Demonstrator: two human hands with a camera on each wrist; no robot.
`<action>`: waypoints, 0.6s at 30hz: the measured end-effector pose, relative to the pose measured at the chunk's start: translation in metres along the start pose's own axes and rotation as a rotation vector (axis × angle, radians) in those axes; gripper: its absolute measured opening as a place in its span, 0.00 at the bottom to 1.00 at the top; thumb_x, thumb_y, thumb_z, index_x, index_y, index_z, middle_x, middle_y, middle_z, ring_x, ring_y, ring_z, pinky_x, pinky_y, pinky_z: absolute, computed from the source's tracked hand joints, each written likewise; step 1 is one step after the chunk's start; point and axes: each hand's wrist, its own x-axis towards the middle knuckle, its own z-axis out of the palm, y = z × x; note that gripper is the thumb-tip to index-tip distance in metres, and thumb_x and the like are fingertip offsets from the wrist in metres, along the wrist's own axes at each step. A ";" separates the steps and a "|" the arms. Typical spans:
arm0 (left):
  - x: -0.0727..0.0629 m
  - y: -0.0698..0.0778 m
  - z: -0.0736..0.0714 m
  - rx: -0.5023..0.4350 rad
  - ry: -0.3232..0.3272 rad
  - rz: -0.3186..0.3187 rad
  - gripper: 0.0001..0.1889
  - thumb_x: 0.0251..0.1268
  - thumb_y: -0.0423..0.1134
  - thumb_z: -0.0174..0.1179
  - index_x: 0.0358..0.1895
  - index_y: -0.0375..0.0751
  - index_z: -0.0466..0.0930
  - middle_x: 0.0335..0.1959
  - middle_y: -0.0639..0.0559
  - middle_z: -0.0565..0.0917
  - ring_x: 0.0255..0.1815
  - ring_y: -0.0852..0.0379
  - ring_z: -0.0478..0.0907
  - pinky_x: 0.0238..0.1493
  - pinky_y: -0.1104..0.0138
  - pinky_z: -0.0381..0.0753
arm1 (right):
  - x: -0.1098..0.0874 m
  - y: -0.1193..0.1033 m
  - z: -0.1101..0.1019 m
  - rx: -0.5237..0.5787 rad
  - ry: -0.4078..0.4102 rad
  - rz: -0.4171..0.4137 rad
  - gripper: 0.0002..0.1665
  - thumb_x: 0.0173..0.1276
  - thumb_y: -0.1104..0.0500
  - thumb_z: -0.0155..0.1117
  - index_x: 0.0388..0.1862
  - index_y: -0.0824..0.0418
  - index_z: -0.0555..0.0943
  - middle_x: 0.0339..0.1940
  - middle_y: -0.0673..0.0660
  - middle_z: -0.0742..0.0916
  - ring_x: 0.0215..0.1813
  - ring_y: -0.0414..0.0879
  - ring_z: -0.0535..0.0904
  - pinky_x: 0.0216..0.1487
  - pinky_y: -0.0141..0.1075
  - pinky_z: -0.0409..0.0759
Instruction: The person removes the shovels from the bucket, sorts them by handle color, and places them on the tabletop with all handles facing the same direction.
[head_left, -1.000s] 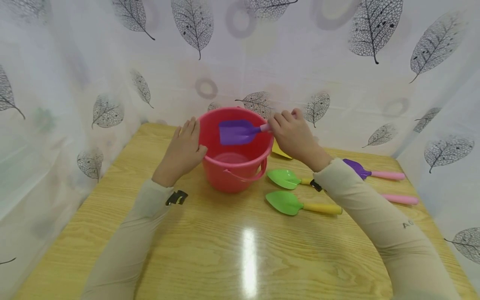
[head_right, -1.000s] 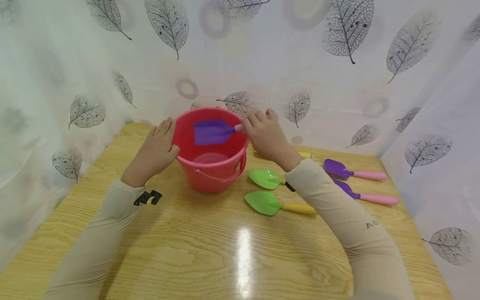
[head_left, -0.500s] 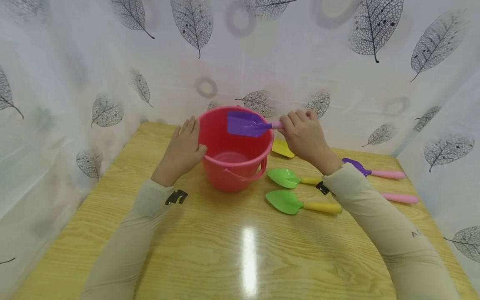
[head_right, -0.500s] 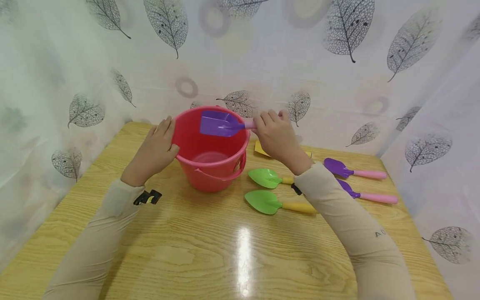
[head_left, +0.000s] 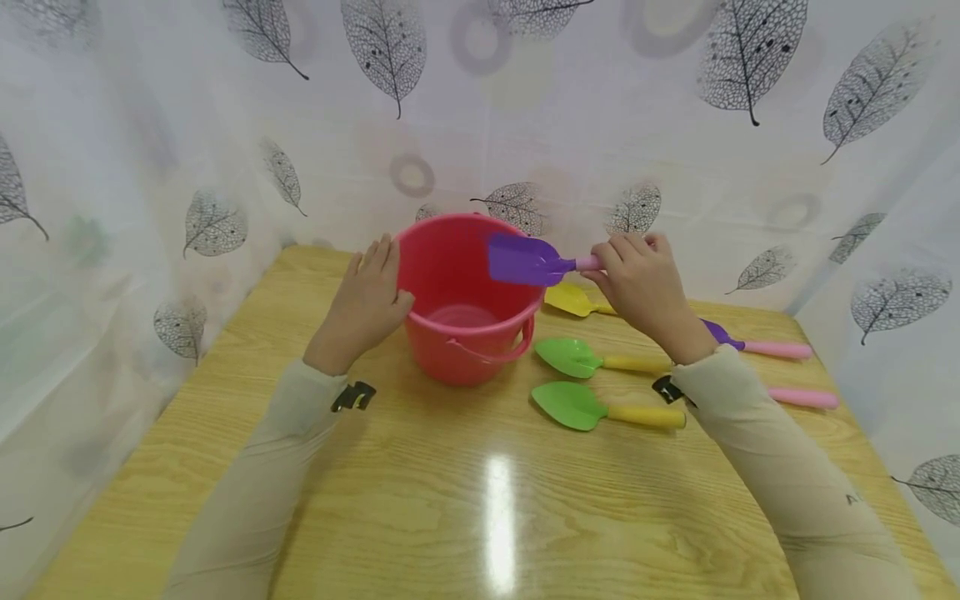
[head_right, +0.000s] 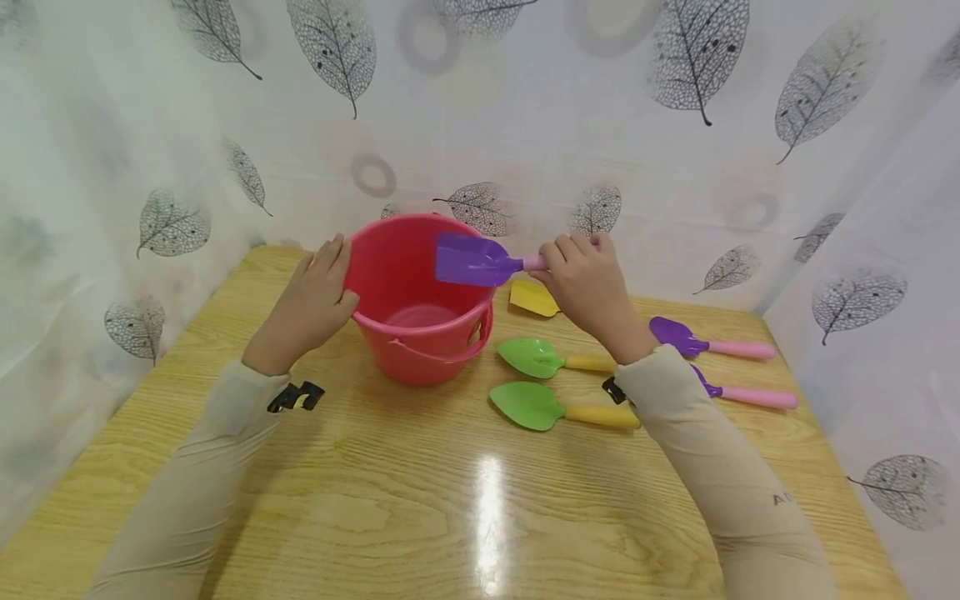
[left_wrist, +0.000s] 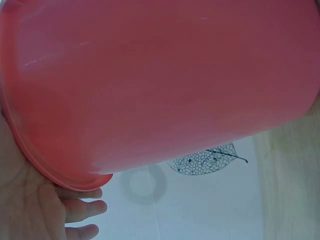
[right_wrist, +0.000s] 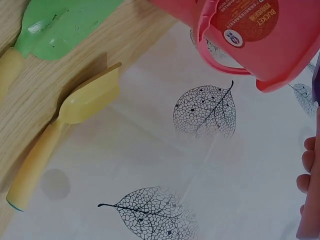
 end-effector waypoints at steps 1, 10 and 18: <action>0.000 0.000 0.000 0.000 0.001 0.000 0.36 0.66 0.43 0.42 0.72 0.25 0.45 0.75 0.32 0.47 0.76 0.36 0.43 0.75 0.45 0.43 | -0.002 0.002 -0.001 0.002 0.003 0.007 0.18 0.64 0.49 0.61 0.34 0.65 0.77 0.31 0.62 0.84 0.37 0.58 0.78 0.39 0.50 0.69; -0.001 0.001 0.000 -0.013 0.005 -0.001 0.36 0.66 0.42 0.43 0.72 0.25 0.45 0.75 0.32 0.47 0.76 0.36 0.43 0.75 0.44 0.44 | -0.022 0.016 -0.012 0.010 -0.027 0.070 0.17 0.60 0.52 0.64 0.35 0.66 0.76 0.31 0.62 0.83 0.36 0.58 0.76 0.41 0.52 0.69; -0.001 0.002 0.000 -0.010 0.003 -0.005 0.36 0.66 0.42 0.43 0.72 0.25 0.44 0.75 0.32 0.47 0.76 0.36 0.44 0.75 0.44 0.44 | -0.044 0.031 -0.018 0.045 -0.079 0.118 0.17 0.58 0.53 0.65 0.37 0.66 0.77 0.33 0.63 0.84 0.38 0.59 0.77 0.42 0.53 0.68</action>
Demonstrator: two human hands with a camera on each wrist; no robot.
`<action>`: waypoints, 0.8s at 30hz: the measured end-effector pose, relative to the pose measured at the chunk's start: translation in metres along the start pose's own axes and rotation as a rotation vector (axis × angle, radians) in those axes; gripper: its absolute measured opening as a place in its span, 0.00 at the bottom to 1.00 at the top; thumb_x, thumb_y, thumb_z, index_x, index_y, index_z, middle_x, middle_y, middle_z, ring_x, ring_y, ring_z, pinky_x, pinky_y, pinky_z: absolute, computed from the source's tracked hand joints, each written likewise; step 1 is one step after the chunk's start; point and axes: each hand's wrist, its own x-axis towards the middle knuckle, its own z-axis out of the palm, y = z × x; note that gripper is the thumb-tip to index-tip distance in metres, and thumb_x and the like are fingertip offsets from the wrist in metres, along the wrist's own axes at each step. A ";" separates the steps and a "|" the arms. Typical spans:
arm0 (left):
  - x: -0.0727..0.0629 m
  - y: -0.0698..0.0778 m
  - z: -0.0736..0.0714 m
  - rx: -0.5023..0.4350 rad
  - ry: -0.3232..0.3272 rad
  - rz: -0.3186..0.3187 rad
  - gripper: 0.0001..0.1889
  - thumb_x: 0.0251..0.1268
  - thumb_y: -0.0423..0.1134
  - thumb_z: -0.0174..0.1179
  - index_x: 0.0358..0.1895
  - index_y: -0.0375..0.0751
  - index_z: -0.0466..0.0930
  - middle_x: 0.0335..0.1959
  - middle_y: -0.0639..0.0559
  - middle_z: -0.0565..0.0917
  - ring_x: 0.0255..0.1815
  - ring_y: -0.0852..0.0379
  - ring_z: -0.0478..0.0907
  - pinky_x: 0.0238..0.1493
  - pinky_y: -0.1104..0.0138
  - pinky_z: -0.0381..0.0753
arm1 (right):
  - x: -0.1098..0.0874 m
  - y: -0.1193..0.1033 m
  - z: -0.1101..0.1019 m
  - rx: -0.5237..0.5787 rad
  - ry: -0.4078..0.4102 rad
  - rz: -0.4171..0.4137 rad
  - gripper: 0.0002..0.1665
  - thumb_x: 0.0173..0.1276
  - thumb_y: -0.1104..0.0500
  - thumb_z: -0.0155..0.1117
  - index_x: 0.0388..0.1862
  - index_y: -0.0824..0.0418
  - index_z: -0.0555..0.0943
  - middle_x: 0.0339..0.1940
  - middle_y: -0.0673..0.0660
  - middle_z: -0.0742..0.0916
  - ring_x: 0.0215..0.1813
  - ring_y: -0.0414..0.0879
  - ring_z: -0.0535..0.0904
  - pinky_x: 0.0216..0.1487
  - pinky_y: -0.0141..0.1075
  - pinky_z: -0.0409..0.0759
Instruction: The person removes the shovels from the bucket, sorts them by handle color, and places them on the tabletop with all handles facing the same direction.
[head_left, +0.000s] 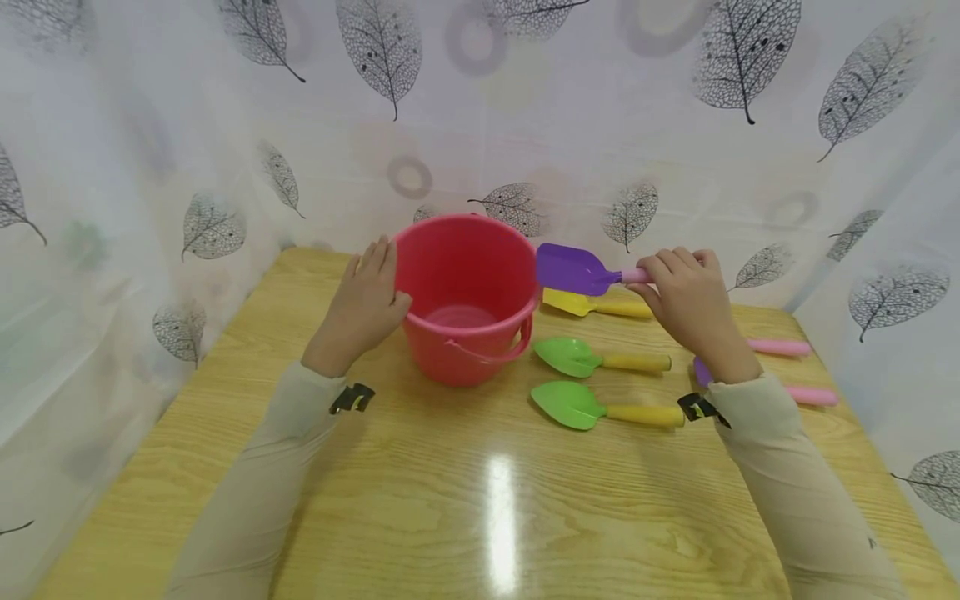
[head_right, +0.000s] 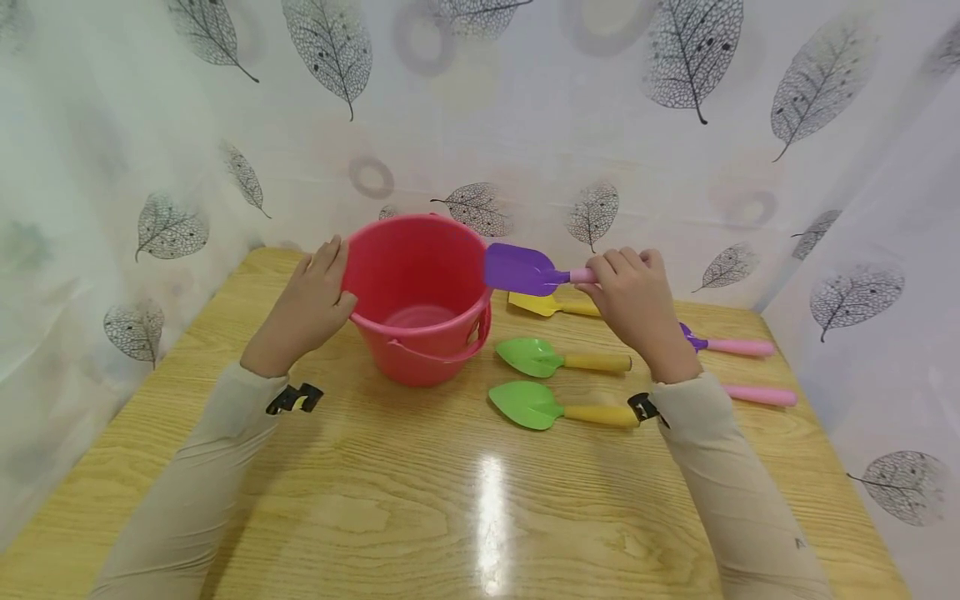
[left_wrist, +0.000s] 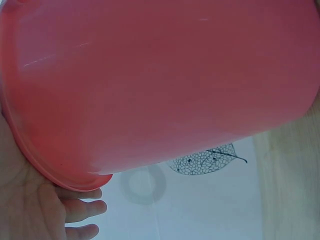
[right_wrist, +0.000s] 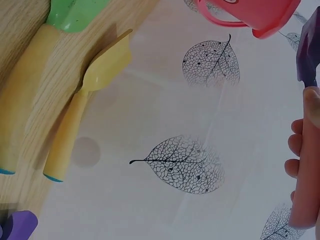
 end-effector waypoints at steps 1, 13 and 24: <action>0.000 0.000 0.000 0.000 0.001 0.001 0.36 0.66 0.42 0.43 0.72 0.24 0.44 0.75 0.32 0.47 0.76 0.36 0.44 0.75 0.44 0.44 | -0.003 0.002 0.000 0.001 -0.007 0.004 0.17 0.58 0.54 0.65 0.38 0.66 0.77 0.33 0.63 0.84 0.38 0.59 0.77 0.43 0.53 0.68; 0.000 -0.001 0.001 0.002 0.014 0.011 0.36 0.66 0.42 0.42 0.71 0.24 0.45 0.75 0.31 0.47 0.76 0.35 0.44 0.74 0.44 0.45 | -0.034 0.026 -0.008 -0.016 -0.018 0.036 0.37 0.71 0.35 0.35 0.37 0.67 0.77 0.32 0.65 0.83 0.38 0.61 0.76 0.41 0.54 0.67; 0.000 -0.001 0.000 -0.002 -0.003 0.005 0.36 0.66 0.43 0.42 0.72 0.24 0.43 0.75 0.32 0.46 0.76 0.36 0.43 0.75 0.44 0.44 | -0.058 0.043 -0.017 0.015 0.036 0.043 0.38 0.70 0.35 0.36 0.34 0.67 0.77 0.28 0.64 0.83 0.36 0.62 0.76 0.44 0.57 0.66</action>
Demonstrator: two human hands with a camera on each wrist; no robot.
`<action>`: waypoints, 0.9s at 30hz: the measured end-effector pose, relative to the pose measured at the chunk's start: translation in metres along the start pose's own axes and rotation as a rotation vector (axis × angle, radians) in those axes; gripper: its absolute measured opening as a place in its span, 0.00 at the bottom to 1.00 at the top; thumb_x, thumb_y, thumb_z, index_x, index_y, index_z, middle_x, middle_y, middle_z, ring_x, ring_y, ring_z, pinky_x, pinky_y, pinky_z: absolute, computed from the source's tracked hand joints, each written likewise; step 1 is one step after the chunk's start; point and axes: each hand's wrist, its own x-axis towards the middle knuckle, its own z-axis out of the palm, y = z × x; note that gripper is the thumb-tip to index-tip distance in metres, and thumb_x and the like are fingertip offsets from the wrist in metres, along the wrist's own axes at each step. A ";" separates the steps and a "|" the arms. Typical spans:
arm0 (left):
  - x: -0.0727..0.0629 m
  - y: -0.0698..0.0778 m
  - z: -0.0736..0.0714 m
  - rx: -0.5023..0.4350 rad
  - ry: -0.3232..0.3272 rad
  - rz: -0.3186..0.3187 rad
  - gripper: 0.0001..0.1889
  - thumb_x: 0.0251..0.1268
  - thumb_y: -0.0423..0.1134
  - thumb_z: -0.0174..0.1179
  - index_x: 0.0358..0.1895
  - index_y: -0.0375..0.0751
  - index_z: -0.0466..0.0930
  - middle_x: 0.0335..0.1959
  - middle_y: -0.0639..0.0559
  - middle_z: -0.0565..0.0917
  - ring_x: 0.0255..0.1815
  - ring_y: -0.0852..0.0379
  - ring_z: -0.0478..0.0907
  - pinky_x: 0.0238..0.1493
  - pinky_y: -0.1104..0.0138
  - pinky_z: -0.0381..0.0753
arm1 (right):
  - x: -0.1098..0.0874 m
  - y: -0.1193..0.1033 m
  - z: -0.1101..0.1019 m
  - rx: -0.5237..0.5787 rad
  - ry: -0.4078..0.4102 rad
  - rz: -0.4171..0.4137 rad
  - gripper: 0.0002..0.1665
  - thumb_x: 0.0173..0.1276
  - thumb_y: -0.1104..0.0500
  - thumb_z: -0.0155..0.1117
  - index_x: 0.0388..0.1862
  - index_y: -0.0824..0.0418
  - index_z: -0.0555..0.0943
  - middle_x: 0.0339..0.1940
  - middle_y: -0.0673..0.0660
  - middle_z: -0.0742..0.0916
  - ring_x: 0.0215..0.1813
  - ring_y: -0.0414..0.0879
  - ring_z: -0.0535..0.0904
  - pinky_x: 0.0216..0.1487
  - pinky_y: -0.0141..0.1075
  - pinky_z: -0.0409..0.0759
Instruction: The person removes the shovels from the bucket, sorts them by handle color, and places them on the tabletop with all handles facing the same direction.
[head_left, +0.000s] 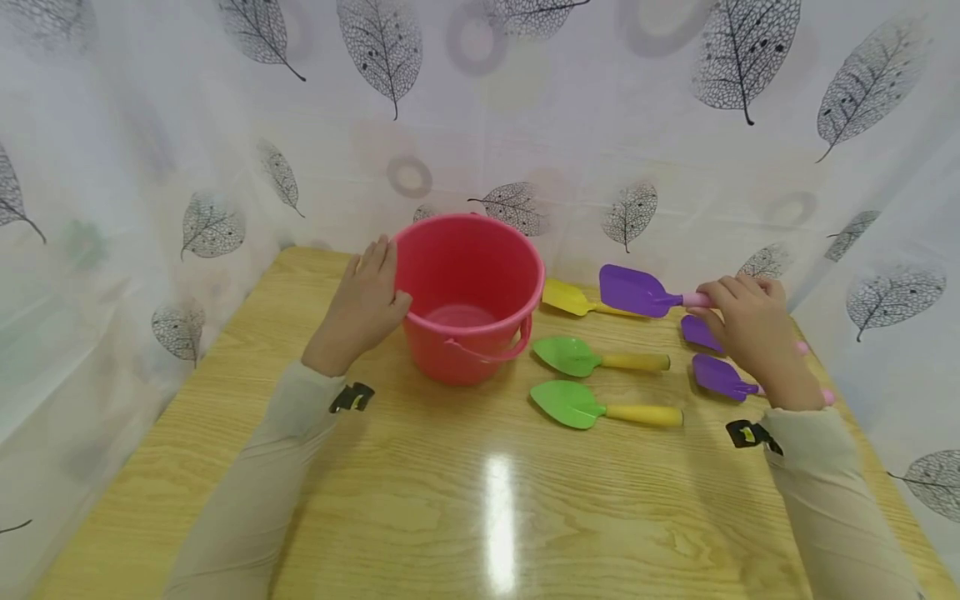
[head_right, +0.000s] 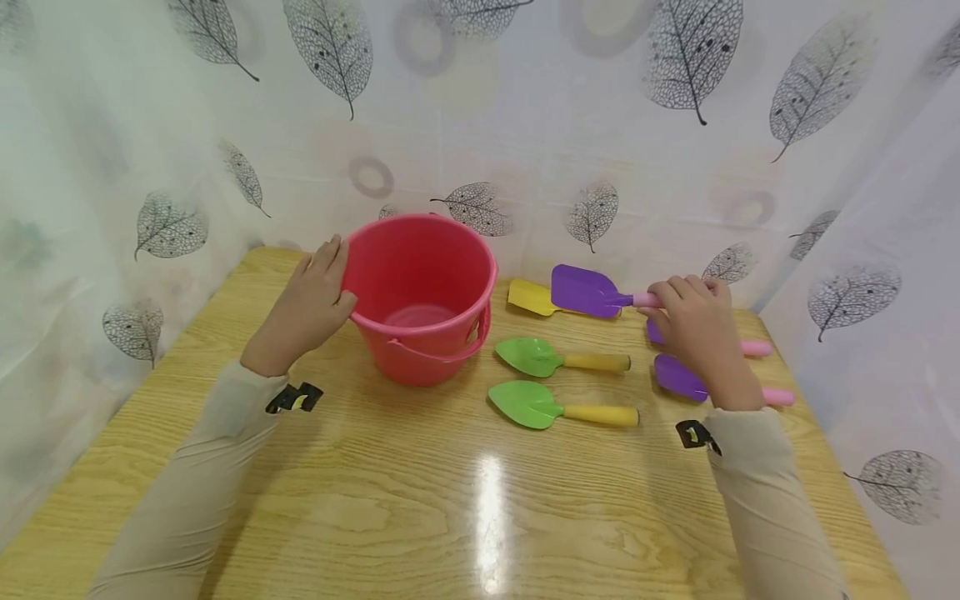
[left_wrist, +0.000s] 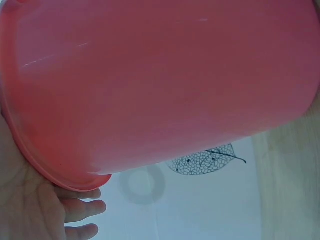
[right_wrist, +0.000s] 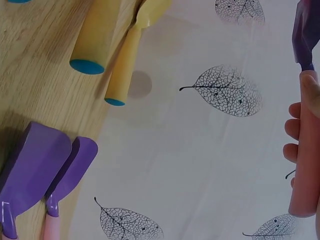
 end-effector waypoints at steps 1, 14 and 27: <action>0.000 0.000 0.000 0.000 0.001 0.001 0.36 0.66 0.43 0.42 0.72 0.24 0.43 0.75 0.32 0.46 0.76 0.36 0.43 0.75 0.44 0.44 | -0.002 0.001 -0.001 0.006 0.006 0.001 0.37 0.70 0.35 0.37 0.34 0.66 0.78 0.28 0.64 0.83 0.36 0.61 0.76 0.43 0.57 0.65; 0.000 0.000 0.001 -0.002 0.005 0.007 0.36 0.66 0.43 0.42 0.72 0.25 0.44 0.75 0.32 0.47 0.76 0.36 0.44 0.74 0.44 0.44 | -0.031 0.016 -0.010 -0.053 0.024 0.002 0.33 0.71 0.38 0.38 0.37 0.62 0.81 0.26 0.62 0.82 0.33 0.60 0.74 0.39 0.57 0.66; 0.001 0.000 0.001 -0.002 0.014 0.001 0.36 0.66 0.43 0.43 0.72 0.25 0.44 0.75 0.32 0.47 0.76 0.36 0.44 0.74 0.44 0.44 | -0.061 0.027 -0.021 -0.014 -0.075 0.100 0.11 0.63 0.57 0.61 0.38 0.64 0.79 0.32 0.62 0.82 0.37 0.61 0.75 0.46 0.59 0.63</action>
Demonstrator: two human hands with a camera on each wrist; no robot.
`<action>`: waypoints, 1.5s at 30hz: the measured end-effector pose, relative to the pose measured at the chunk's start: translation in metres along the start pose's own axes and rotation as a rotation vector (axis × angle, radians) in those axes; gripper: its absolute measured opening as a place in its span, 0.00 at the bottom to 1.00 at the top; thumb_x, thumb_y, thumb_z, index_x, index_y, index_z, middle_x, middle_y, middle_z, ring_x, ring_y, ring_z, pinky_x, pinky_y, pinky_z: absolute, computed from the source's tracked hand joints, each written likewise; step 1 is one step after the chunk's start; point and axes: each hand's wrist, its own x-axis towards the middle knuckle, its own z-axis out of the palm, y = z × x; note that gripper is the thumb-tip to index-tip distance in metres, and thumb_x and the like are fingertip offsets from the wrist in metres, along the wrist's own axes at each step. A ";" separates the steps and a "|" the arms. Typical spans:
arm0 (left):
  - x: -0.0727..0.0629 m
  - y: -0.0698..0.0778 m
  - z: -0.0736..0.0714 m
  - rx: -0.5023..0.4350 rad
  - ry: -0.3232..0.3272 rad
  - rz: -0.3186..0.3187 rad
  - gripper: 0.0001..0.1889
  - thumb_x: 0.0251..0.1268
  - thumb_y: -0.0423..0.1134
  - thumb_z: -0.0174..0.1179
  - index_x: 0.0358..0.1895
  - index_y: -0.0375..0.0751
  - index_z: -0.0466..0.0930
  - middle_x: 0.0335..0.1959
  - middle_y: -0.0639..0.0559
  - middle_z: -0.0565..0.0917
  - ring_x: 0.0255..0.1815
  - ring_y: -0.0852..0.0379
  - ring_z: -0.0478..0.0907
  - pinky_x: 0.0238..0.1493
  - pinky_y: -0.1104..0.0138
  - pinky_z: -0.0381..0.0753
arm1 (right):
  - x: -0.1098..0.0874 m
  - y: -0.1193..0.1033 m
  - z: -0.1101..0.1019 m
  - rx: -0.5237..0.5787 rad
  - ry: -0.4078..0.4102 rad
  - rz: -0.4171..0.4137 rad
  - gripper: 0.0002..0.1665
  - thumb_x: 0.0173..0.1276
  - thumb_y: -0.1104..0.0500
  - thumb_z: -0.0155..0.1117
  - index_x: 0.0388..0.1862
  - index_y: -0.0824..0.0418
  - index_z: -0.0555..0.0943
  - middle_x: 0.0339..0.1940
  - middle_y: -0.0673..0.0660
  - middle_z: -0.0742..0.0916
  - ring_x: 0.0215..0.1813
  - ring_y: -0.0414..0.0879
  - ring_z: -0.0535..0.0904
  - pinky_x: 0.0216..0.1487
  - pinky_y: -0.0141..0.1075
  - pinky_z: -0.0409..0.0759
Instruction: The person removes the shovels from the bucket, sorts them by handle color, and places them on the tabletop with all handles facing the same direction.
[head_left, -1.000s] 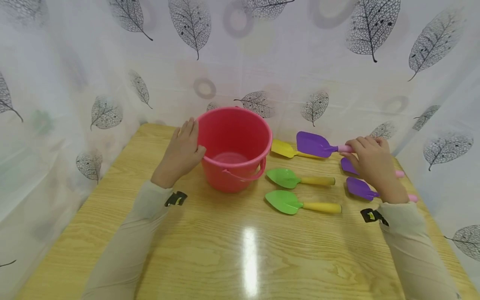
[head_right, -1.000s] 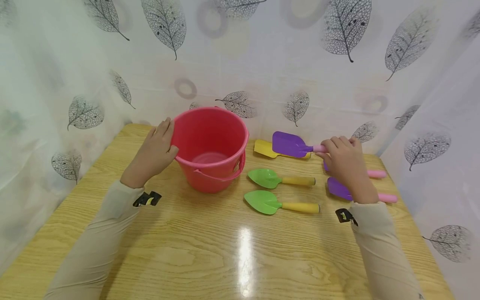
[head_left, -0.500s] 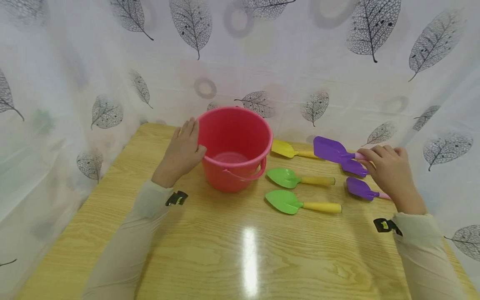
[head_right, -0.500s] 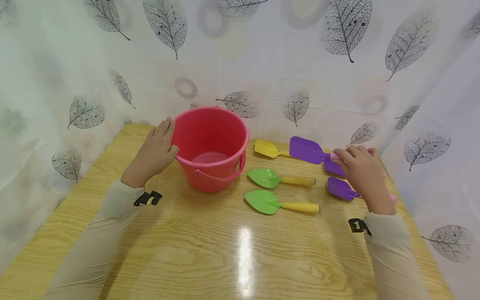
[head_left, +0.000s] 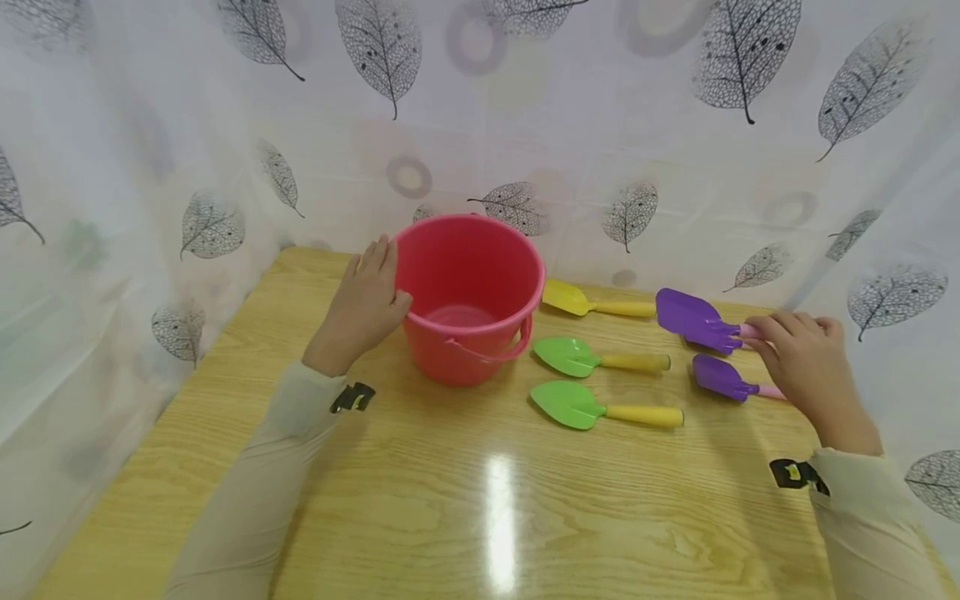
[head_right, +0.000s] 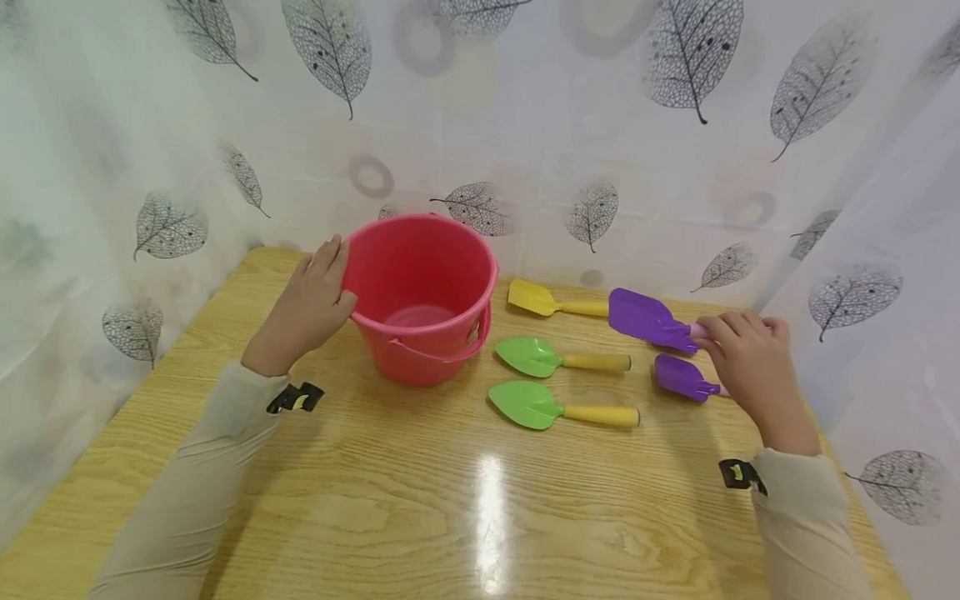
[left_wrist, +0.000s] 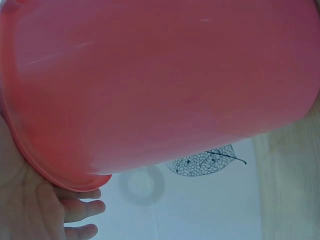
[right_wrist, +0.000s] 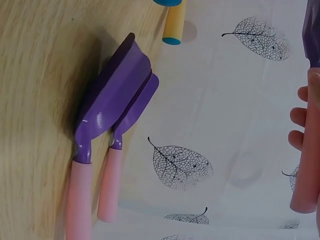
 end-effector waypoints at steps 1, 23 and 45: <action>0.000 0.000 0.000 -0.002 0.001 0.000 0.36 0.66 0.42 0.43 0.72 0.25 0.44 0.75 0.32 0.47 0.76 0.36 0.44 0.74 0.44 0.44 | -0.002 0.001 0.000 -0.002 -0.003 0.008 0.14 0.66 0.52 0.57 0.38 0.64 0.79 0.32 0.62 0.82 0.37 0.61 0.75 0.46 0.59 0.63; -0.001 0.000 0.001 -0.003 0.020 0.015 0.35 0.66 0.41 0.43 0.71 0.23 0.46 0.74 0.31 0.48 0.76 0.35 0.44 0.75 0.45 0.45 | -0.057 0.028 0.002 0.033 -0.113 0.085 0.19 0.71 0.50 0.51 0.40 0.65 0.79 0.34 0.69 0.82 0.36 0.64 0.75 0.45 0.61 0.62; -0.002 0.001 0.000 -0.012 0.028 0.018 0.34 0.66 0.41 0.41 0.71 0.23 0.47 0.74 0.31 0.49 0.76 0.36 0.44 0.74 0.44 0.46 | -0.094 0.040 0.014 0.022 -0.170 0.025 0.25 0.70 0.41 0.47 0.36 0.60 0.81 0.30 0.62 0.84 0.33 0.61 0.77 0.39 0.57 0.63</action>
